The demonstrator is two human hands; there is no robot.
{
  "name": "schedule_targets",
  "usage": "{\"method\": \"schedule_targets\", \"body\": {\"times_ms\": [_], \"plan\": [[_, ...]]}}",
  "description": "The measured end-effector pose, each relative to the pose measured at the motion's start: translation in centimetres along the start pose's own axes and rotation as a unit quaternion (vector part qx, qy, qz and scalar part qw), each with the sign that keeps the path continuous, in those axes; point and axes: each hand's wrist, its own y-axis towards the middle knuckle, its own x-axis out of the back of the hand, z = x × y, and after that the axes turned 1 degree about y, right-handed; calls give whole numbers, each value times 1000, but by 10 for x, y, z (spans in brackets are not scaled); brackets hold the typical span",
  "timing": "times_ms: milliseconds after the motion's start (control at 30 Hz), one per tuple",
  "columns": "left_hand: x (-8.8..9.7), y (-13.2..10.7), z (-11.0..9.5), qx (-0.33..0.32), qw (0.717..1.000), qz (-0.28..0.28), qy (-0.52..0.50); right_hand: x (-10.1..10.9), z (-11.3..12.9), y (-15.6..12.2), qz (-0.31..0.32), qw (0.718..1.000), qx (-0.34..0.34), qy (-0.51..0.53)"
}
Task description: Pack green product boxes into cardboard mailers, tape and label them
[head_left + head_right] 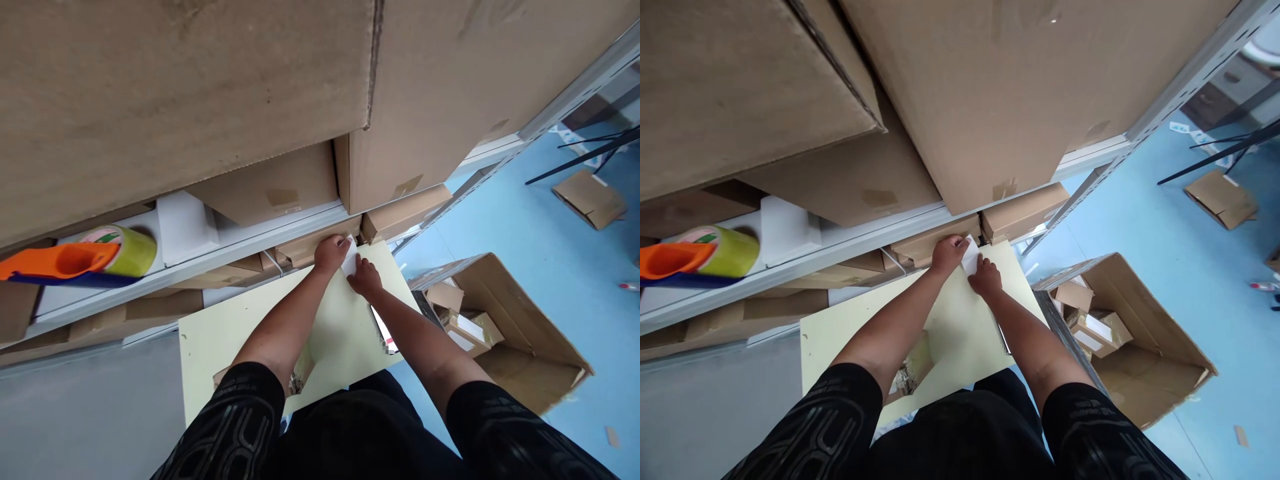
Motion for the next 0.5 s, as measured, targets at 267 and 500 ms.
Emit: {"method": "schedule_targets", "body": {"times_ms": [267, 500], "plan": [[4, -18, 53, 191, 979, -68, -30, -4, -6, 0, -5, 1000, 21, -2], [59, -88, 98, 255, 949, -158, -99, -5, -14, 3, -2, 999, 33, -22]]}}
